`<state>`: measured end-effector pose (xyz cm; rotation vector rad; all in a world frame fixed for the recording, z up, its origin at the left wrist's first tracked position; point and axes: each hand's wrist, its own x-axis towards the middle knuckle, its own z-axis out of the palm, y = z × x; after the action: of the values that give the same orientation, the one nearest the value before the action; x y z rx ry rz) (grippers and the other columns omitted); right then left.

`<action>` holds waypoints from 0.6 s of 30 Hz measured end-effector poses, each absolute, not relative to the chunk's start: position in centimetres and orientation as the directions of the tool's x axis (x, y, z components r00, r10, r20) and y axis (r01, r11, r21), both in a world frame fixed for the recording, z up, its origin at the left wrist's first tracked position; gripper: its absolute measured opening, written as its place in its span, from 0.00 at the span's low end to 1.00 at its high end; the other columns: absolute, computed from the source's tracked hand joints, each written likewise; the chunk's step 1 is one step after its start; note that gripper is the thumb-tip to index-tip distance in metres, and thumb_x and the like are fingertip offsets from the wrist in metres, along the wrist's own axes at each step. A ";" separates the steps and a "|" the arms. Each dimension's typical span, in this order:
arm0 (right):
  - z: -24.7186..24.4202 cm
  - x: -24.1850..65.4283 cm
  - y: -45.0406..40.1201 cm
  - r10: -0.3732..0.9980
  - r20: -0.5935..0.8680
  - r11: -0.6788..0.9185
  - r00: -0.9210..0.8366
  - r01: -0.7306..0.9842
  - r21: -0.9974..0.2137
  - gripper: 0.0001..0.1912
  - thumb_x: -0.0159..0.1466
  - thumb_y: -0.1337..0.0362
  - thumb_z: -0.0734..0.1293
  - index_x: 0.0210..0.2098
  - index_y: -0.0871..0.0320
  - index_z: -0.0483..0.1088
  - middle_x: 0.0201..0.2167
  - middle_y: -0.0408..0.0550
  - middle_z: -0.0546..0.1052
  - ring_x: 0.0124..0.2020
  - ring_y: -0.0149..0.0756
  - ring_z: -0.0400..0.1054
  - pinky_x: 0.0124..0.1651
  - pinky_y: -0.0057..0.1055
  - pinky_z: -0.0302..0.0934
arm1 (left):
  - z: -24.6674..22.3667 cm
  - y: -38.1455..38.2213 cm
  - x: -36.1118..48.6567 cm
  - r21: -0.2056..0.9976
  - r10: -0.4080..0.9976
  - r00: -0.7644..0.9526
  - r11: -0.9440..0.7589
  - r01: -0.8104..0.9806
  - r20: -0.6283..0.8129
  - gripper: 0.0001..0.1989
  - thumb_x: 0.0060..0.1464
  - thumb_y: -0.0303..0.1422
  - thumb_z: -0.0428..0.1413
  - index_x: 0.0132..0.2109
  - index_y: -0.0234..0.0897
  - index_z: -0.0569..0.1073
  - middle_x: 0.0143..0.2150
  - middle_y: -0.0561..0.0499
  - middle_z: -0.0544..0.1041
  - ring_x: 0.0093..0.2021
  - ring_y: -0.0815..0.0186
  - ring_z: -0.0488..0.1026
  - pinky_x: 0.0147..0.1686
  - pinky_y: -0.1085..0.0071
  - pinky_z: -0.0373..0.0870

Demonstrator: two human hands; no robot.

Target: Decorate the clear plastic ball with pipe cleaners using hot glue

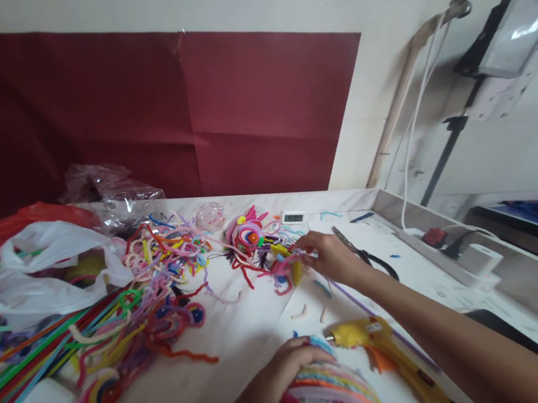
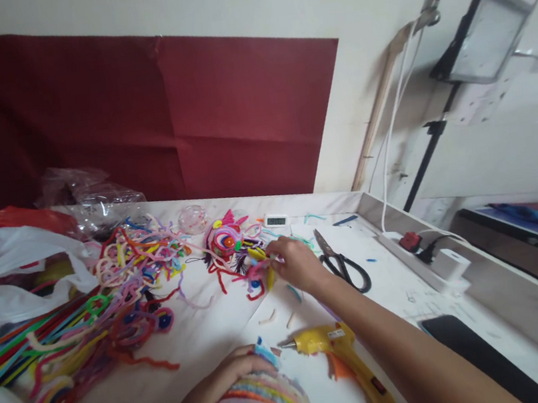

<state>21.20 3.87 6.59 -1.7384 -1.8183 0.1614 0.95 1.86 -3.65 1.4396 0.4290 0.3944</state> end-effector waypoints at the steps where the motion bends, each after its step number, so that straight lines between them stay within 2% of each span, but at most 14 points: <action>1: 6.8 20.9 2.8 0.950 0.312 0.160 0.008 0.847 -0.508 0.10 0.59 0.73 0.70 0.40 0.62 0.78 0.40 0.55 0.81 0.37 0.41 0.75 0.42 0.35 0.66 | -3.5 1.9 1.0 0.993 0.512 0.856 0.115 0.018 -0.075 0.22 0.39 0.50 0.67 0.35 0.38 0.81 0.37 0.45 0.81 0.49 0.47 0.78 0.50 0.56 0.75; 4: 7.6 19.9 -1.0 0.962 0.219 0.264 -0.160 0.743 -0.615 0.09 0.63 0.60 0.68 0.39 0.58 0.78 0.38 0.49 0.81 0.39 0.37 0.75 0.40 0.29 0.67 | -3.0 1.8 1.0 0.979 0.525 0.837 0.194 0.059 -0.154 0.22 0.36 0.50 0.68 0.34 0.38 0.81 0.37 0.44 0.81 0.50 0.46 0.77 0.51 0.54 0.74; 5: 7.9 19.5 -2.4 0.960 0.161 0.274 -0.230 0.639 -0.719 0.13 0.65 0.56 0.67 0.40 0.58 0.78 0.38 0.49 0.81 0.39 0.37 0.74 0.40 0.30 0.66 | -2.9 1.7 0.9 0.977 0.525 0.836 0.204 0.056 -0.157 0.21 0.36 0.49 0.69 0.34 0.38 0.81 0.38 0.44 0.81 0.50 0.46 0.77 0.51 0.54 0.74; 7: 8.5 18.9 -5.0 0.959 0.073 0.209 -0.273 0.515 -0.831 0.16 0.65 0.51 0.67 0.39 0.57 0.78 0.39 0.49 0.79 0.38 0.36 0.72 0.40 0.30 0.64 | -2.6 1.6 0.7 0.973 0.533 0.829 0.224 0.053 -0.168 0.20 0.34 0.47 0.70 0.34 0.39 0.81 0.39 0.46 0.81 0.50 0.46 0.76 0.52 0.55 0.73; 11: 8.9 17.9 -8.1 0.969 0.005 0.121 -0.247 0.457 -0.881 0.15 0.64 0.51 0.68 0.38 0.57 0.77 0.36 0.47 0.76 0.37 0.36 0.68 0.40 0.31 0.61 | -2.4 1.2 0.6 0.957 0.586 0.775 0.279 0.079 -0.235 0.19 0.34 0.43 0.71 0.35 0.40 0.80 0.38 0.49 0.81 0.50 0.49 0.76 0.53 0.59 0.72; 18: 8.2 17.5 -8.4 0.988 0.036 0.092 -0.150 0.386 -0.918 0.14 0.63 0.53 0.69 0.36 0.59 0.76 0.35 0.47 0.74 0.36 0.36 0.66 0.40 0.33 0.59 | -1.5 1.8 0.2 0.951 0.516 0.814 0.277 0.138 -0.268 0.15 0.43 0.42 0.67 0.37 0.38 0.80 0.37 0.49 0.81 0.49 0.51 0.76 0.53 0.60 0.71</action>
<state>17.55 -8.43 8.23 -1.3773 -1.6416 1.0447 0.23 1.83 -1.47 1.2847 0.6078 0.2759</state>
